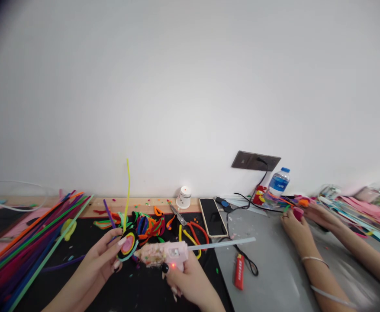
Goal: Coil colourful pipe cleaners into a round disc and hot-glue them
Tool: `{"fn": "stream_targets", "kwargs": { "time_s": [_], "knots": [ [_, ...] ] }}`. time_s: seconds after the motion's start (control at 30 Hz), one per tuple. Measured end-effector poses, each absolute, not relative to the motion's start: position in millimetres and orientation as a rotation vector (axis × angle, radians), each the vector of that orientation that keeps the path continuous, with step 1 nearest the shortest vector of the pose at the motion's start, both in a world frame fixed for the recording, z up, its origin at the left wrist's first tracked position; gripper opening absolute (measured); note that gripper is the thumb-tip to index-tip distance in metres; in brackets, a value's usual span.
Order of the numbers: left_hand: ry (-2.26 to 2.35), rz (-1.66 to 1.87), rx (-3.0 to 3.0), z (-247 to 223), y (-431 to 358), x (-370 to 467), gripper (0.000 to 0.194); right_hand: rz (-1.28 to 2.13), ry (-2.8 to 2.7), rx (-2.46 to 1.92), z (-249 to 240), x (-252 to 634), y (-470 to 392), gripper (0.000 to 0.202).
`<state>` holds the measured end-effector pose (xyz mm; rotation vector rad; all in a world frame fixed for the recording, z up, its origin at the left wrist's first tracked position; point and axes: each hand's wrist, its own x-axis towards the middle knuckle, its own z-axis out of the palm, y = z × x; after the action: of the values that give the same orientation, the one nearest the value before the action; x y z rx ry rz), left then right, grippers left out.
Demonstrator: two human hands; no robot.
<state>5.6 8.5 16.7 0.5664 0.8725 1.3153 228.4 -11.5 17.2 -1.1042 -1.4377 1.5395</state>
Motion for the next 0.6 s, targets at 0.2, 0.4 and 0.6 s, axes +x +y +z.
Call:
{"fn": "stream_targets", "kwargs": {
  "time_s": [0.2, 0.4, 0.6],
  "knots": [
    [0.871, 1.309, 0.569, 16.8, 8.0, 6.4, 0.045, 1.524, -1.427, -1.126, 17.6, 229.0, -11.8, 0.048],
    [0.868, 1.304, 0.563, 17.4, 8.5, 5.7, 0.045, 1.492, -1.418, -1.111, 20.1, 228.3, -11.6, 0.046],
    [0.850, 1.285, 0.573, 19.3, 7.9, 7.0, 0.042, 1.487, -1.389, -1.118, 19.5, 227.6, -10.5, 0.045]
  ]
}}
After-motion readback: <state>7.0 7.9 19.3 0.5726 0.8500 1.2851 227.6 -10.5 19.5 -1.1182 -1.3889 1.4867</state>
